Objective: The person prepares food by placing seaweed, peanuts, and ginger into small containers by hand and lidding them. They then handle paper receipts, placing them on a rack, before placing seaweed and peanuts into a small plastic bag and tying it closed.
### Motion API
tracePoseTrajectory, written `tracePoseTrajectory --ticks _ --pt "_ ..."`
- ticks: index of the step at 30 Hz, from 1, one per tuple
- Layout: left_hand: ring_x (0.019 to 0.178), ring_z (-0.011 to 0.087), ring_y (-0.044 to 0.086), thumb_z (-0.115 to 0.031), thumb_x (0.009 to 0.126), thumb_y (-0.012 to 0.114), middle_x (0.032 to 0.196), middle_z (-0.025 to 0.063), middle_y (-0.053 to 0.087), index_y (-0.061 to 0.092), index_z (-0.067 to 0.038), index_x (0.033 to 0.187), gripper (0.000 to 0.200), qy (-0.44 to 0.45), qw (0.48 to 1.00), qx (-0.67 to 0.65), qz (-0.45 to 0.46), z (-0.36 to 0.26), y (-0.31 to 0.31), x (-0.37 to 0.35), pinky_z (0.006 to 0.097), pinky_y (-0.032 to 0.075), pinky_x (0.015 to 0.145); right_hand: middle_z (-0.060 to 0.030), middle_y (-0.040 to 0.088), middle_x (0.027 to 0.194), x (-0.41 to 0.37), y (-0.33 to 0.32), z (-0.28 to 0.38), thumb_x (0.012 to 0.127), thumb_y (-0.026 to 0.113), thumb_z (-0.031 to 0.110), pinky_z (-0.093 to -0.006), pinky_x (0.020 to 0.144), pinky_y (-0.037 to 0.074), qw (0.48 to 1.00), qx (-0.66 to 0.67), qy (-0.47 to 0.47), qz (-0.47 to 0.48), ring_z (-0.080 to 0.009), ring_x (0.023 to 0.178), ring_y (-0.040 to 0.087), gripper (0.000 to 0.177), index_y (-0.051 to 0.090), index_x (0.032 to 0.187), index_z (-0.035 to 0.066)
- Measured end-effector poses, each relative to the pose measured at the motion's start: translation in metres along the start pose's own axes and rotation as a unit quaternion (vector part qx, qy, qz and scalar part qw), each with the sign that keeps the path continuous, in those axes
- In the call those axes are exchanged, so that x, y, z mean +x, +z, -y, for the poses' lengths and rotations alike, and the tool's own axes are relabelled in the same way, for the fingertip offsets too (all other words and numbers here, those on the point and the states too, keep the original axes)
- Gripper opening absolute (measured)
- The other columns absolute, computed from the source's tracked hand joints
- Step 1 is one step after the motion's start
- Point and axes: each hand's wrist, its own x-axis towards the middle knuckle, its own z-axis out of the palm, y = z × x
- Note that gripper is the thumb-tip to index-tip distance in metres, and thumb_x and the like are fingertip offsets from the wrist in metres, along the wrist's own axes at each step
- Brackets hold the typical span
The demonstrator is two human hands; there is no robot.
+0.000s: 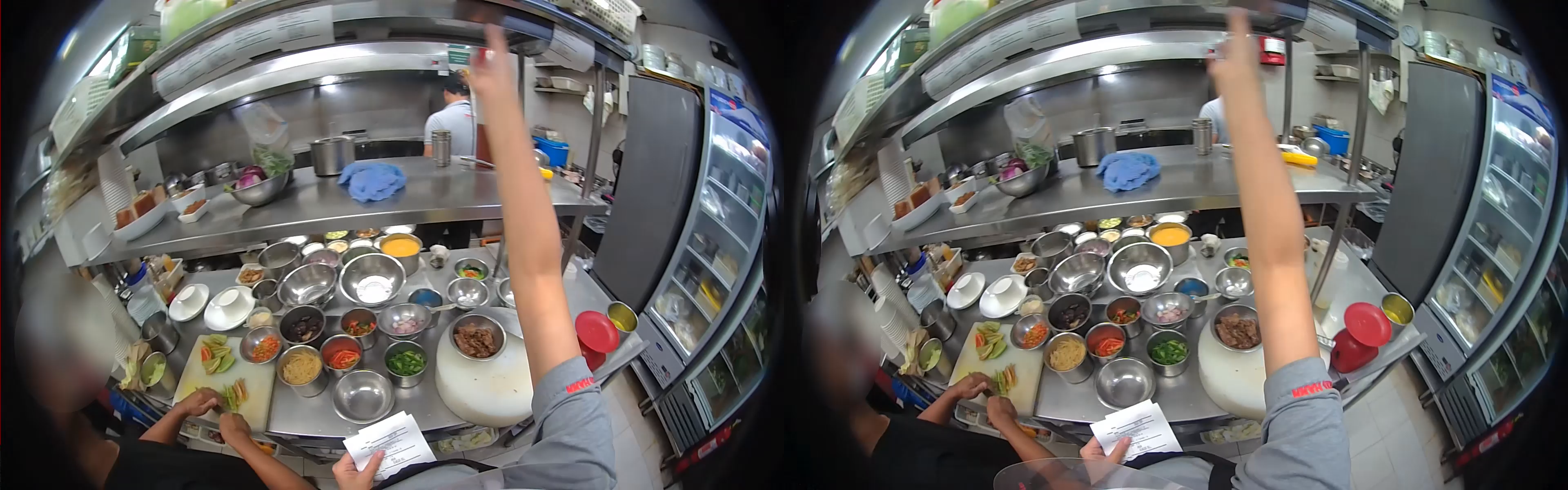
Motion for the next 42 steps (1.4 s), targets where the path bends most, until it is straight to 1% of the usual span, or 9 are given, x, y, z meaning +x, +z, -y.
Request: tracePoseTrajectory --ticks 3,8,9,12,18,28,35,37,42 --pt "0.091 0.0154 0.061 -0.004 0.083 0.063 0.101 0.0123 0.064 0.056 0.004 0.11 0.029 -0.001 1.0 0.011 0.021 -0.002 -0.004 0.0 0.0276 0.048 0.081 -0.0204 0.023 0.142 -0.051 0.121 -0.046 0.063 0.073 0.057 -0.0521 0.102 0.022 0.982 -0.12 0.09 0.111 -0.0345 0.131 0.023 0.098 0.031 0.139 0.011" --pt "0.091 0.0164 0.061 -0.003 0.082 0.064 0.101 0.0132 0.064 0.057 0.005 0.109 0.029 -0.01 0.999 -0.026 -0.016 -0.007 -0.002 -0.003 0.0283 0.048 0.082 -0.0164 0.058 0.112 -0.058 0.188 -0.074 0.077 0.068 0.043 -0.0499 0.095 0.029 0.96 -0.183 0.105 0.183 -0.0259 0.108 0.053 0.055 0.054 0.116 0.008" --pt "0.091 0.0168 0.061 -0.002 0.081 0.065 0.101 0.0135 0.064 0.057 0.005 0.108 0.029 -0.002 0.999 -0.027 -0.022 -0.005 -0.003 -0.003 0.0287 0.048 0.082 -0.0101 0.066 0.085 -0.062 0.187 -0.073 0.085 0.062 0.034 -0.0421 0.083 0.039 0.968 -0.178 0.083 0.158 -0.0188 0.079 0.062 0.031 0.059 0.101 0.008" --pt "0.091 0.0171 0.061 -0.001 0.08 0.065 0.101 0.0138 0.064 0.057 0.006 0.108 0.029 0.012 1.0 -0.017 -0.02 0.003 -0.006 0.003 0.0291 0.048 0.082 -0.0071 0.062 0.071 -0.068 0.144 -0.062 0.088 0.059 0.028 -0.0231 0.051 0.043 0.952 -0.171 -0.075 0.242 -0.0113 0.056 0.058 0.027 0.059 0.087 0.002" --pt "0.09 0.0171 0.061 -0.001 0.08 0.065 0.1 0.0139 0.064 0.058 0.006 0.108 0.029 0.009 1.0 0.006 0.027 0.01 -0.004 0.014 0.0291 0.048 0.082 0.0001 0.057 0.068 -0.096 -0.018 0.046 0.086 0.062 0.029 -0.0199 0.051 0.042 0.943 -0.305 -0.132 -0.028 -0.0063 0.056 0.052 0.023 0.06 0.087 0.006" --pt "0.089 0.017 0.061 0.0 0.079 0.065 0.099 0.014 0.065 0.058 0.007 0.107 0.029 0.018 0.999 -0.004 0.027 0.017 0.001 0.02 0.0291 0.048 0.081 0.0025 0.047 0.06 0.006 -0.11 0.155 0.086 0.062 0.027 -0.0263 0.049 0.034 0.975 -0.212 0.068 0.009 -0.0085 0.048 0.039 0.023 0.05 0.078 0.01" --pt "0.089 0.0158 0.061 -0.001 0.081 0.064 0.1 0.0128 0.064 0.058 0.006 0.108 0.028 0.001 0.999 -0.044 -0.009 -0.01 0.004 0.002 0.0277 0.047 0.081 -0.0027 0.05 0.062 0.008 -0.086 0.103 0.079 0.07 0.025 -0.0266 0.046 0.034 0.984 -0.051 -0.061 -0.162 -0.0127 0.049 0.045 0.024 0.052 0.078 0.01" --pt "0.09 0.0156 0.061 -0.001 0.081 0.064 0.101 0.0126 0.064 0.057 0.005 0.109 0.029 0.005 0.999 -0.018 -0.03 0.002 -0.009 -0.001 0.0276 0.047 0.081 -0.0044 0.054 0.066 0.021 -0.09 0.093 0.073 0.074 0.009 -0.0309 0.049 0.04 0.972 -0.04 -0.17 -0.155 -0.0174 0.06 0.056 0.026 0.051 0.085 0.005" --pt "0.087 0.0147 0.061 -0.001 0.079 0.067 0.098 0.0119 0.065 0.058 0.005 0.107 0.03 0.039 0.998 -0.028 -0.047 0.009 -0.014 0.006 0.027 0.048 0.08 -0.0124 0.061 0.081 0.014 -0.064 0.095 0.07 0.07 -0.001 -0.0356 0.048 0.054 0.845 -0.185 -0.414 -0.282 -0.0245 0.074 0.063 0.027 0.055 0.091 0.006"
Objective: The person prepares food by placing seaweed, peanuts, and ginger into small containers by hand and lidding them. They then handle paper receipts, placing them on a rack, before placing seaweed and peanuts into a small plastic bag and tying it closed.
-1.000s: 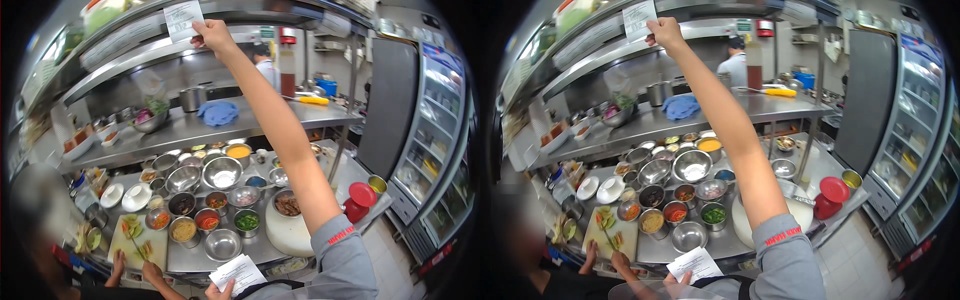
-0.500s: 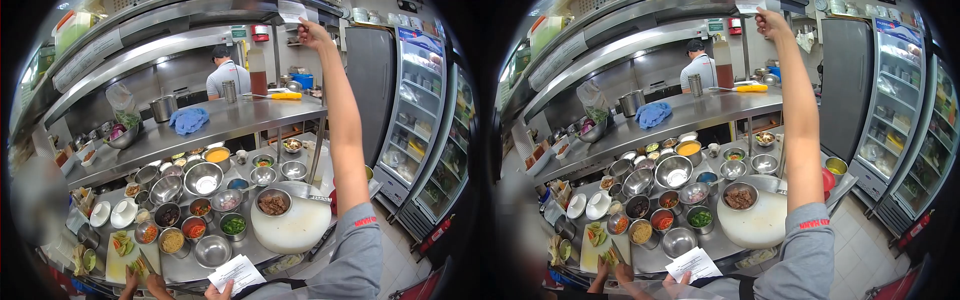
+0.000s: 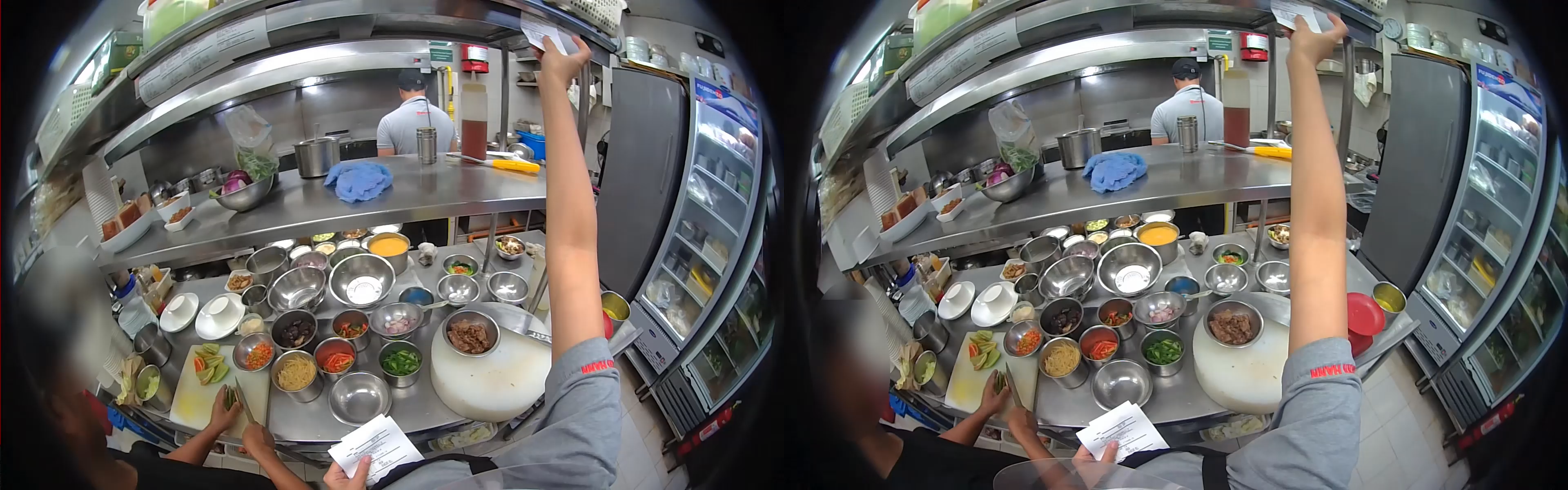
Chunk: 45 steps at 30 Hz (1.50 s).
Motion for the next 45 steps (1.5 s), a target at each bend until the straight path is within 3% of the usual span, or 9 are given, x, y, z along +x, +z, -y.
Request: tracePoseTrajectory --ticks 8,12,14,17,20,23,31,42,45 --pt "0.081 0.0139 0.062 0.0 0.076 0.069 0.091 0.012 0.067 0.062 0.007 0.099 0.025 0.013 0.999 0.006 -0.04 -0.016 0.008 -0.007 0.0265 0.05 0.075 -0.012 0.065 0.096 0.047 0.007 -0.034 0.079 0.06 0.0 -0.0281 0.07 0.051 0.967 -0.182 -0.044 0.171 -0.0144 0.079 0.061 0.025 0.067 0.102 0.004" --pt "0.079 0.0135 0.063 0.002 0.075 0.069 0.089 0.0119 0.067 0.063 0.007 0.096 0.023 0.011 0.997 -0.014 -0.069 -0.023 0.01 -0.013 0.0268 0.05 0.073 -0.009 0.064 0.104 -0.045 0.025 0.031 0.078 0.066 0.016 -0.0364 0.086 0.04 0.923 -0.321 -0.213 -0.009 -0.0141 0.097 0.055 0.031 0.065 0.109 0.013" --pt "0.079 0.0133 0.063 0.003 0.075 0.069 0.088 0.0122 0.067 0.063 0.007 0.096 0.023 0.017 0.998 -0.012 -0.066 -0.023 0.008 -0.014 0.0269 0.051 0.072 -0.0036 0.063 0.107 -0.087 0.047 0.052 0.081 0.064 0.018 -0.0375 0.085 0.04 0.969 -0.049 -0.105 0.218 -0.0133 0.102 0.055 0.029 0.064 0.11 0.015" --pt "0.079 0.0135 0.063 0.003 0.075 0.069 0.088 0.0123 0.067 0.063 0.007 0.096 0.022 0.018 0.997 -0.011 -0.068 -0.023 0.007 -0.016 0.0265 0.051 0.072 -0.002 0.058 0.119 -0.181 0.099 0.099 0.086 0.059 0.027 -0.0448 0.1 0.028 0.785 0.06 0.179 0.591 -0.0184 0.118 0.046 0.031 0.061 0.115 0.017" --pt "0.08 0.014 0.063 0.003 0.076 0.068 0.089 0.0129 0.067 0.063 0.007 0.096 0.022 -0.014 0.996 -0.023 -0.08 -0.029 0.008 -0.019 0.0271 0.051 0.073 -0.0041 0.039 0.139 -0.246 0.161 0.093 0.089 0.054 0.031 -0.0526 0.107 0.009 0.67 0.12 0.226 0.697 -0.0258 0.134 0.021 0.033 0.057 0.121 0.024" --pt "0.08 0.0147 0.063 0.003 0.076 0.067 0.09 0.0136 0.067 0.062 0.007 0.097 0.022 -0.001 0.996 -0.053 -0.076 -0.018 0.001 -0.019 0.0275 0.051 0.073 -0.0047 0.042 0.137 -0.278 0.199 0.098 0.09 0.054 0.03 -0.0523 0.107 0.008 0.694 0.089 0.286 0.655 -0.0261 0.134 0.02 0.03 0.059 0.119 0.023" --pt "0.081 0.0156 0.063 0.003 0.076 0.068 0.091 0.0146 0.066 0.062 0.008 0.098 0.023 0.01 0.997 -0.047 -0.066 -0.017 -0.001 -0.019 0.0279 0.051 0.074 -0.0169 0.063 0.097 -0.25 0.134 0.095 0.082 0.057 -0.001 -0.0322 0.066 0.059 0.831 0.177 0.248 0.465 -0.0227 0.081 0.064 0.016 0.063 0.095 -0.008" --pt "0.082 0.0151 0.063 0.003 0.076 0.067 0.091 0.0142 0.066 0.062 0.008 0.098 0.023 0.008 0.998 -0.043 -0.042 -0.016 0.002 -0.014 0.0277 0.051 0.074 -0.0118 0.064 0.093 -0.164 0.12 0.078 0.083 0.055 0.002 -0.0318 0.072 0.051 0.893 0.018 0.183 0.41 -0.0222 0.083 0.063 0.017 0.066 0.096 0.002" --pt "0.081 0.0152 0.063 0.003 0.076 0.067 0.09 0.0142 0.066 0.062 0.008 0.097 0.022 0.009 0.996 -0.067 -0.056 -0.016 0.001 -0.017 0.0277 0.051 0.074 -0.0111 0.063 0.088 -0.187 0.113 0.077 0.078 0.065 0.017 -0.04 0.087 0.041 0.883 -0.297 -0.288 0.223 -0.0256 0.095 0.056 0.018 0.069 0.096 0.017"
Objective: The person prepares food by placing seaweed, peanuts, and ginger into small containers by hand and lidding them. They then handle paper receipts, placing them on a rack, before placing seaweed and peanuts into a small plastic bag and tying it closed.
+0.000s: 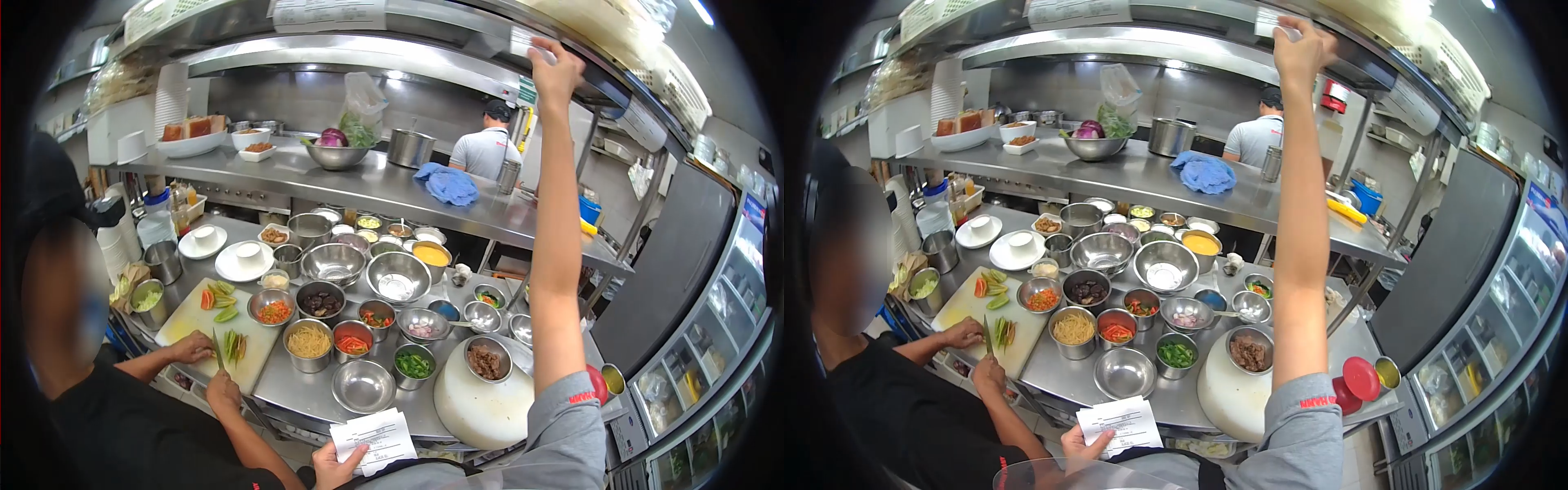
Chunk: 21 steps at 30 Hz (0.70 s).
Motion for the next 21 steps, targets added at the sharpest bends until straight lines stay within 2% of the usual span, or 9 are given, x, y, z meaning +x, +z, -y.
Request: tracePoseTrajectory --ticks 1,4,6,8,11,14,15,19,21 --pt "0.081 0.0152 0.063 0.003 0.076 0.067 0.09 0.0142 0.067 0.062 0.008 0.097 0.022 -0.001 1.0 -0.004 -0.003 -0.001 -0.002 -0.001 0.0278 0.051 0.074 -0.0098 0.062 0.085 -0.009 -0.001 0.015 0.071 0.07 0.028 -0.0426 0.094 0.031 0.997 0.007 0.057 -0.057 -0.0261 0.1 0.049 0.02 0.07 0.091 0.028" --pt "0.08 0.0152 0.063 0.003 0.076 0.068 0.09 0.0142 0.067 0.062 0.008 0.096 0.021 -0.004 1.0 0.001 -0.017 -0.005 -0.003 -0.003 0.0276 0.051 0.073 -0.0101 0.064 0.093 -0.025 0.022 0.065 0.07 0.071 0.028 -0.0418 0.094 0.032 0.978 0.175 -0.04 0.103 -0.0251 0.103 0.05 0.019 0.071 0.089 0.025" --pt "0.08 0.0151 0.063 0.003 0.076 0.068 0.089 0.0142 0.067 0.062 0.008 0.096 0.021 -0.012 1.0 0.004 -0.026 -0.005 -0.004 -0.005 0.0273 0.051 0.072 -0.0074 0.064 0.106 -0.033 0.057 0.1 0.074 0.069 0.025 -0.0422 0.099 0.029 0.95 0.237 0.026 0.202 -0.0235 0.112 0.047 0.017 0.072 0.091 0.023" --pt "0.079 0.0149 0.063 0.003 0.076 0.068 0.089 0.0141 0.067 0.062 0.009 0.096 0.021 -0.017 0.999 -0.003 -0.039 -0.002 -0.005 -0.005 0.0269 0.051 0.072 -0.0052 0.062 0.112 -0.029 0.102 0.115 0.077 0.068 0.026 -0.0441 0.101 0.027 0.781 0.496 0.132 0.356 -0.0239 0.116 0.046 0.018 0.071 0.093 0.02" --pt "0.079 0.0147 0.063 0.003 0.077 0.067 0.089 0.0138 0.067 0.062 0.009 0.095 0.02 -0.017 0.999 -0.002 -0.045 0.0 -0.008 -0.006 0.0265 0.052 0.071 -0.003 0.065 0.107 -0.029 0.1 0.165 0.078 0.068 0.026 -0.0454 0.099 0.029 0.745 0.473 0.241 0.403 -0.0231 0.112 0.049 0.018 0.071 0.094 0.017" --pt "0.08 0.0145 0.063 0.003 0.077 0.067 0.09 0.0137 0.066 0.062 0.008 0.097 0.021 -0.009 0.999 0.012 -0.032 0.005 -0.009 -0.006 0.0267 0.052 0.072 -0.0017 0.065 0.104 -0.024 0.128 0.161 0.078 0.068 0.022 -0.0474 0.098 0.03 0.726 0.486 0.239 0.424 -0.0226 0.109 0.05 0.016 0.071 0.093 0.015" --pt "0.08 0.0145 0.063 0.003 0.078 0.066 0.09 0.0137 0.066 0.062 0.008 0.097 0.021 -0.016 0.999 0.008 -0.026 0.006 -0.009 -0.006 0.0267 0.052 0.072 -0.0029 0.066 0.098 -0.026 0.111 0.164 0.079 0.067 0.015 -0.04 0.091 0.039 0.709 0.5 0.269 0.418 -0.0195 0.098 0.056 0.013 0.072 0.091 0.012" --pt "0.082 0.0144 0.062 0.002 0.078 0.066 0.092 0.0137 0.066 0.061 0.007 0.099 0.022 -0.025 1.0 0.01 0.008 0.01 -0.012 -0.001 0.0267 0.051 0.073 -0.0084 0.067 0.084 -0.036 0.067 0.123 0.078 0.064 0.004 -0.0242 0.065 0.049 0.833 0.464 0.123 0.275 -0.0141 0.073 0.061 0.012 0.07 0.088 0.0" --pt "0.082 0.0144 0.062 0.002 0.079 0.066 0.092 0.0136 0.066 0.061 0.007 0.099 0.022 -0.022 1.0 0.013 0.018 0.011 -0.011 0.001 0.0268 0.051 0.073 -0.0138 0.064 0.094 -0.04 0.031 0.097 0.079 0.058 -0.005 -0.0284 0.072 0.055 0.753 0.554 0.24 0.262 -0.0173 0.082 0.062 0.017 0.065 0.094 -0.007"
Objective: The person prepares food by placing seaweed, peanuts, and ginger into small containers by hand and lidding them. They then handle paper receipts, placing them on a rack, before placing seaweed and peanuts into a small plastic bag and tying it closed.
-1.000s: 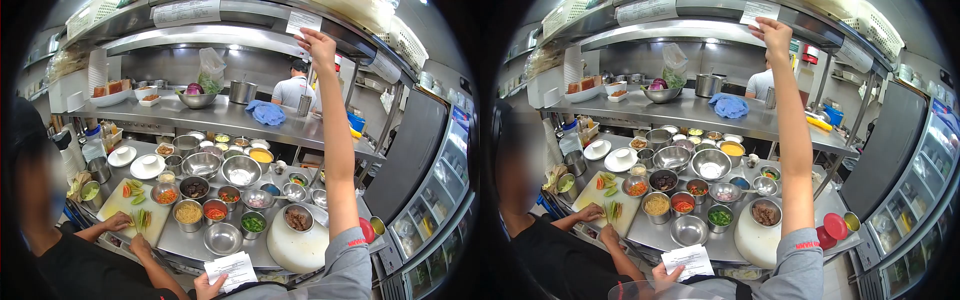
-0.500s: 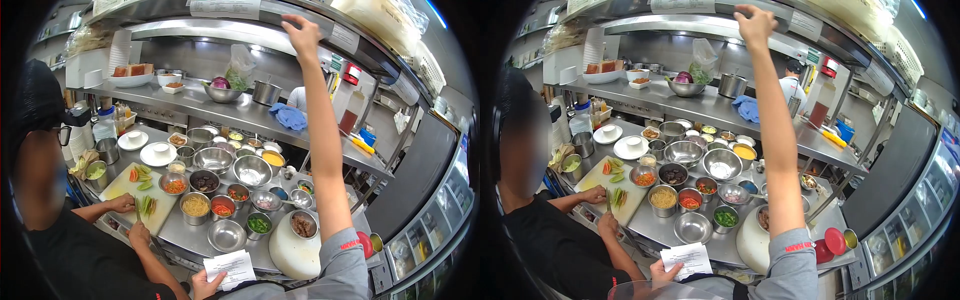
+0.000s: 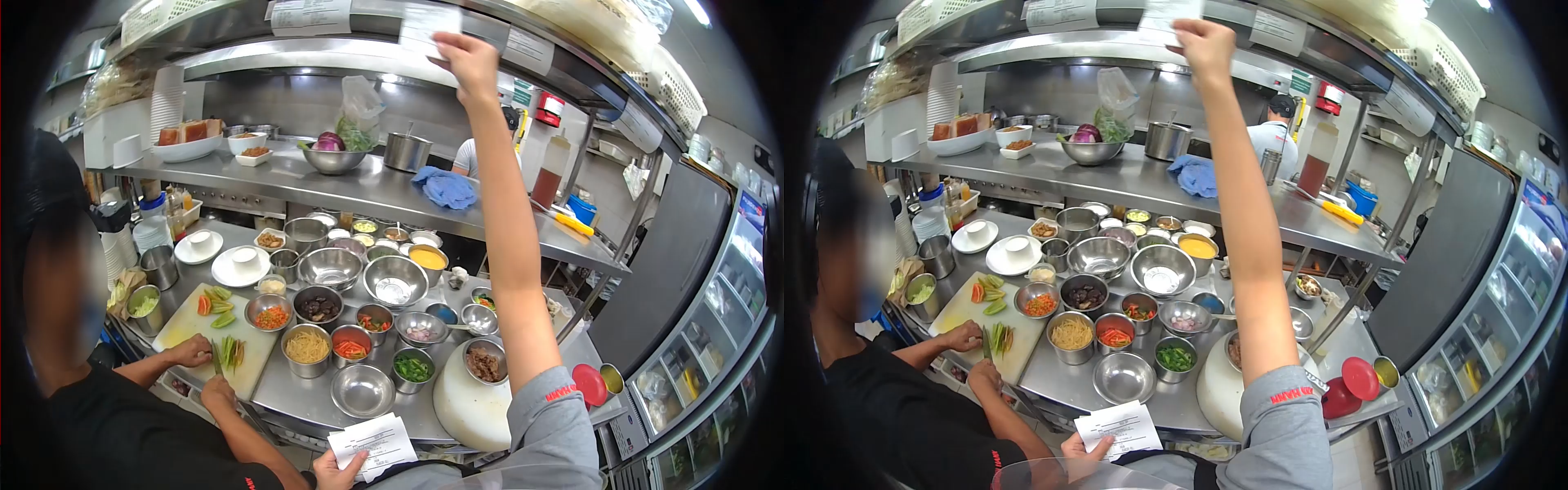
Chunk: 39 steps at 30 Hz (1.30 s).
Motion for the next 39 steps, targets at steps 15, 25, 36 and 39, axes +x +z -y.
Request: tracePoseTrajectory --ticks 15,25,36,39 --pt "0.081 0.0144 0.063 0.003 0.077 0.066 0.091 0.0136 0.066 0.062 0.007 0.097 0.021 -0.013 1.0 -0.02 -0.014 -0.007 0.016 0.002 0.0276 0.051 0.073 -0.0137 0.058 0.105 0.015 -0.053 0.021 0.074 0.066 0.007 -0.0367 0.076 0.049 0.925 -0.323 -0.165 -0.113 -0.0242 0.093 0.057 0.024 0.067 0.099 0.007" --pt "0.082 0.0164 0.063 0.004 0.077 0.066 0.092 0.0151 0.066 0.062 0.008 0.098 0.022 0.002 0.998 -0.04 -0.044 -0.005 0.01 -0.003 0.0285 0.052 0.074 -0.0063 0.066 0.101 0.036 0.127 -0.039 0.076 0.07 0.018 -0.0339 0.09 0.039 0.991 -0.064 0.009 0.116 -0.0188 0.099 0.057 0.02 0.071 0.095 0.012" --pt "0.081 0.0164 0.064 0.005 0.077 0.066 0.091 0.0152 0.066 0.062 0.008 0.098 0.022 0.008 0.999 -0.033 -0.037 -0.006 0.005 -0.004 0.0285 0.052 0.073 -0.0182 0.061 0.1 -0.002 0.055 -0.01 0.081 0.051 -0.01 -0.0311 0.073 0.059 0.997 0.069 0.022 0.035 -0.0225 0.087 0.062 0.02 0.059 0.099 -0.012" --pt "0.08 0.0158 0.064 0.005 0.077 0.066 0.091 0.0147 0.066 0.062 0.008 0.098 0.022 0.006 0.999 -0.038 -0.027 -0.008 0.009 -0.001 0.0282 0.052 0.073 -0.0208 0.06 0.101 0.002 0.025 -0.002 0.081 0.051 -0.01 -0.0306 0.072 0.059 0.997 0.064 0.032 0.019 -0.0266 0.083 0.064 0.02 0.058 0.099 -0.013"
